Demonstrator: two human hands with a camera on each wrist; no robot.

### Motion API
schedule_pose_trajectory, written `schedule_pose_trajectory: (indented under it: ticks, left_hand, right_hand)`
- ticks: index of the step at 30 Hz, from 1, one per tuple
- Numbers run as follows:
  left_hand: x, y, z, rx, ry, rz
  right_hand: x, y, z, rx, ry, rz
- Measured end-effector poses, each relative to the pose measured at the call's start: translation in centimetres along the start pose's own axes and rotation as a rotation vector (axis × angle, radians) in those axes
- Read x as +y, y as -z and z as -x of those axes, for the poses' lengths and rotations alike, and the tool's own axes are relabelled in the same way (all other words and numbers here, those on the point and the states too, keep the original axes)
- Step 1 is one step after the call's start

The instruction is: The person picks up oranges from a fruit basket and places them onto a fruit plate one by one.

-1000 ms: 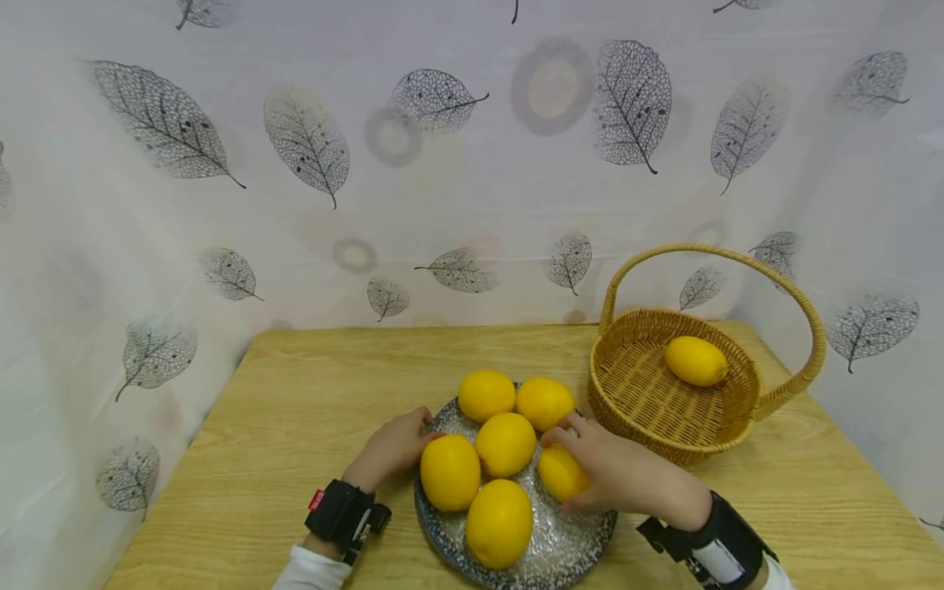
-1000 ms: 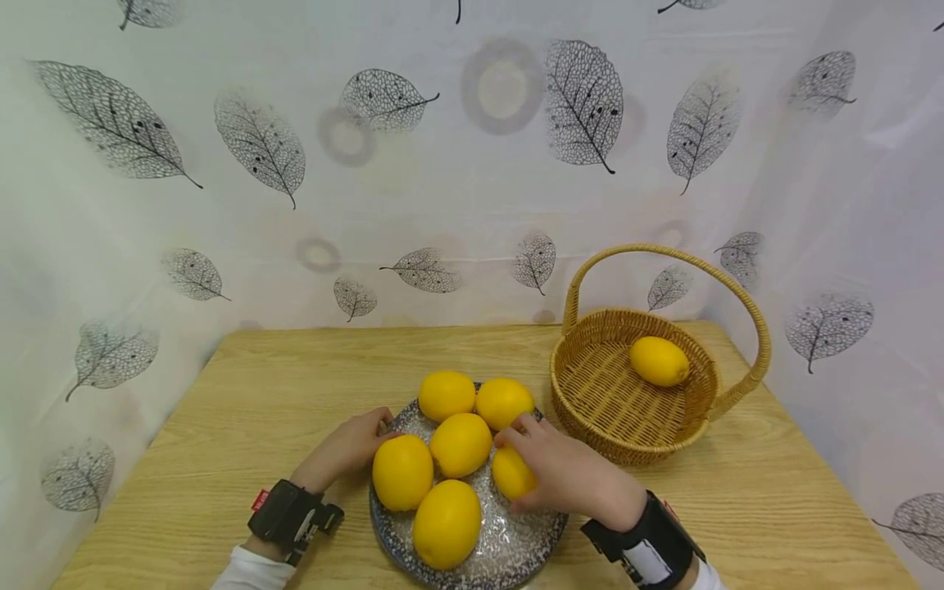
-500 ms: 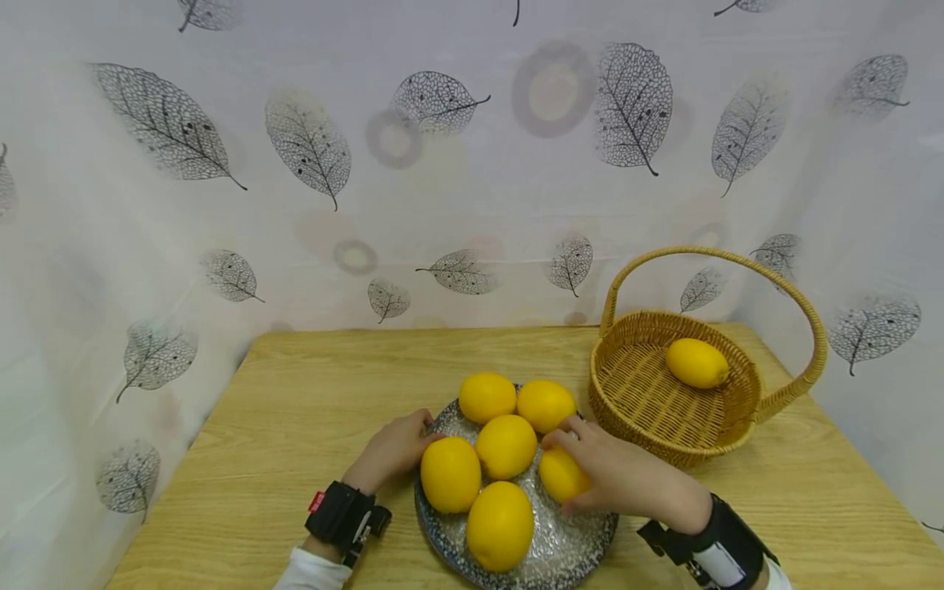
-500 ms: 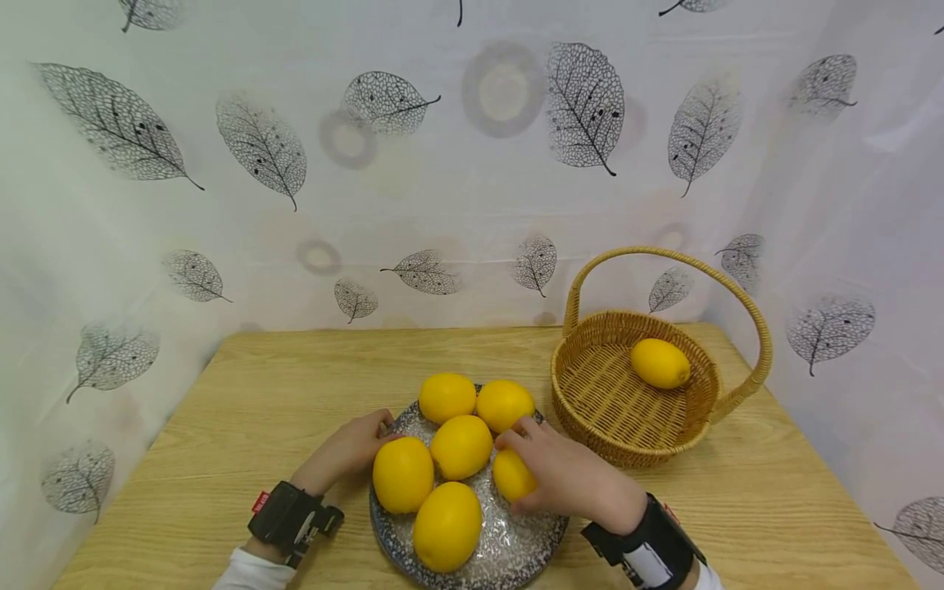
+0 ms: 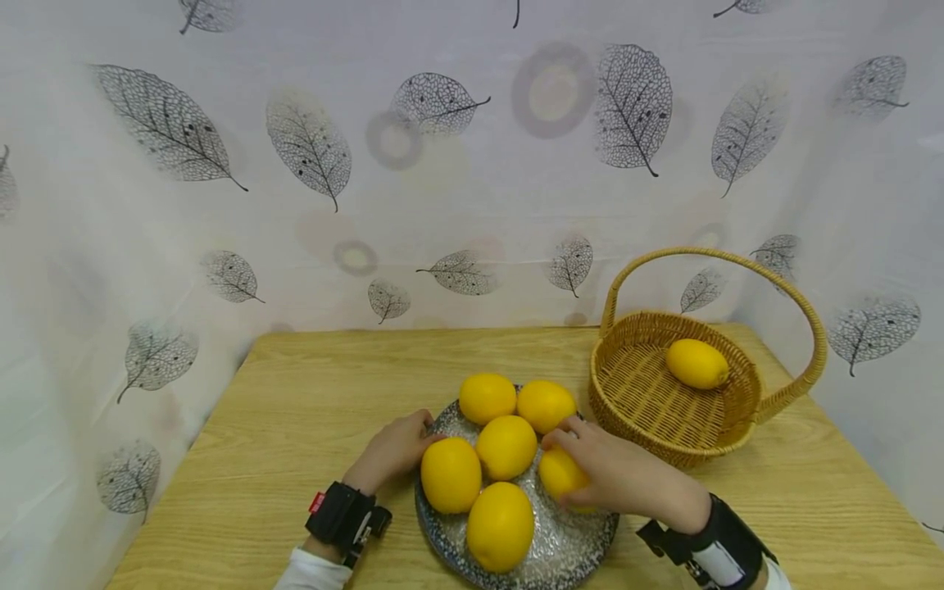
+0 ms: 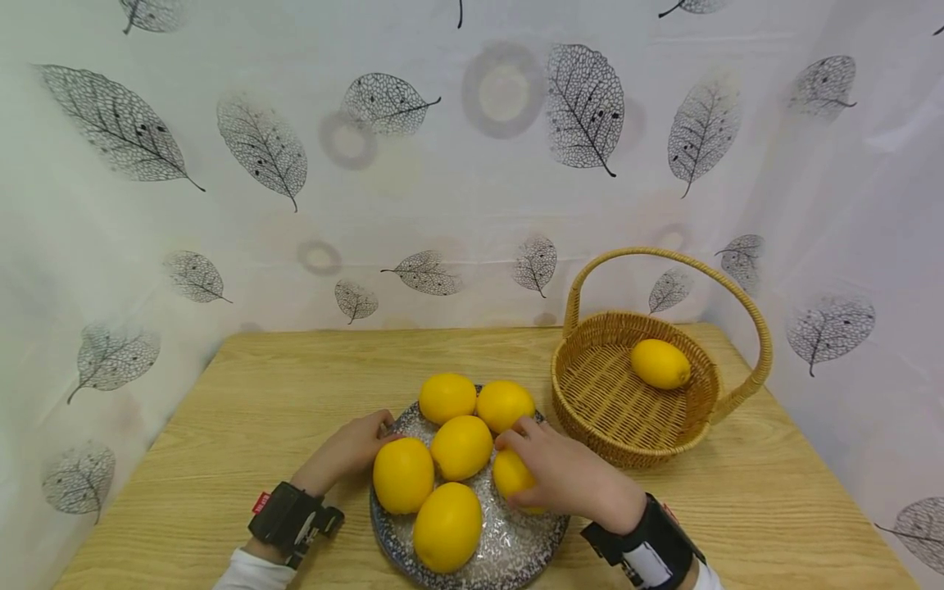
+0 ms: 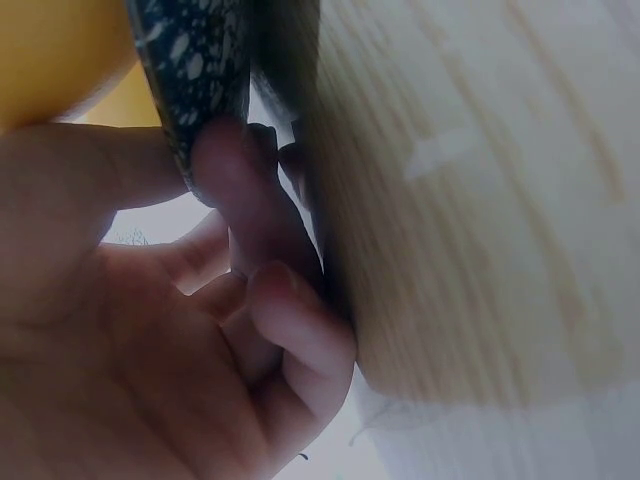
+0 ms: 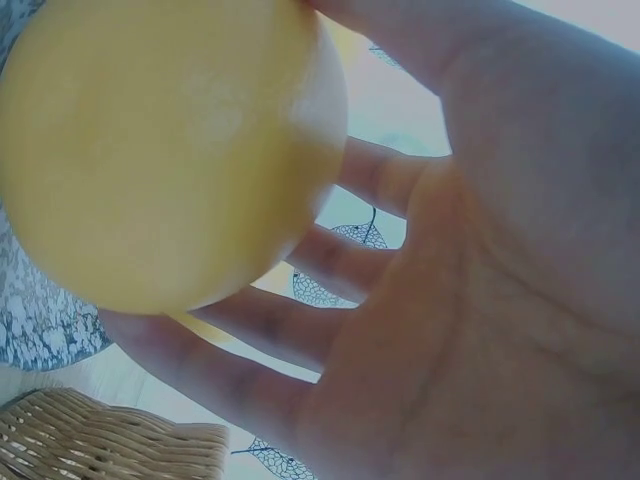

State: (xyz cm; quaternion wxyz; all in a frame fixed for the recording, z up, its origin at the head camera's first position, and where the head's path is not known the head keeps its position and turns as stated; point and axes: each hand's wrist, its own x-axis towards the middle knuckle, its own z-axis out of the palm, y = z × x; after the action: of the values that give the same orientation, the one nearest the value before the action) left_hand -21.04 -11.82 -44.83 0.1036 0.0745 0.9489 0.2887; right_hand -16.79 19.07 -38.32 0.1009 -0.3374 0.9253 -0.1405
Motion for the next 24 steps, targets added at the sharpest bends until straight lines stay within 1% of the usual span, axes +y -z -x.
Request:
schedule_pose_trajectory:
  ticks: [3,8,14,19,24]
  left_hand:
    - [0.0,0.0,0.0,0.007,-0.009,-0.002]
    - [-0.1,-0.1,0.0,0.013,-0.021,-0.009]
    - [0.0,0.0,0.1,0.011,-0.019,-0.007]
    - [-0.1,0.0,0.1,0.005,-0.001,-0.008]
    - [-0.1,-0.1,0.1,-0.001,-0.007,-0.002]
  right_hand:
    - [0.0,0.0,-0.1,0.009,0.003,0.004]
    - [0.1,0.0,-0.2,0.001,-0.020,0.000]
    - [0.0,0.4,-0.3,0.017,-0.032,0.003]
    - [-0.1,1.0,-0.7,0.034,-0.061,-0.039]
    - [0.2,1.5,-0.9,0.053,-0.074,-0.078]
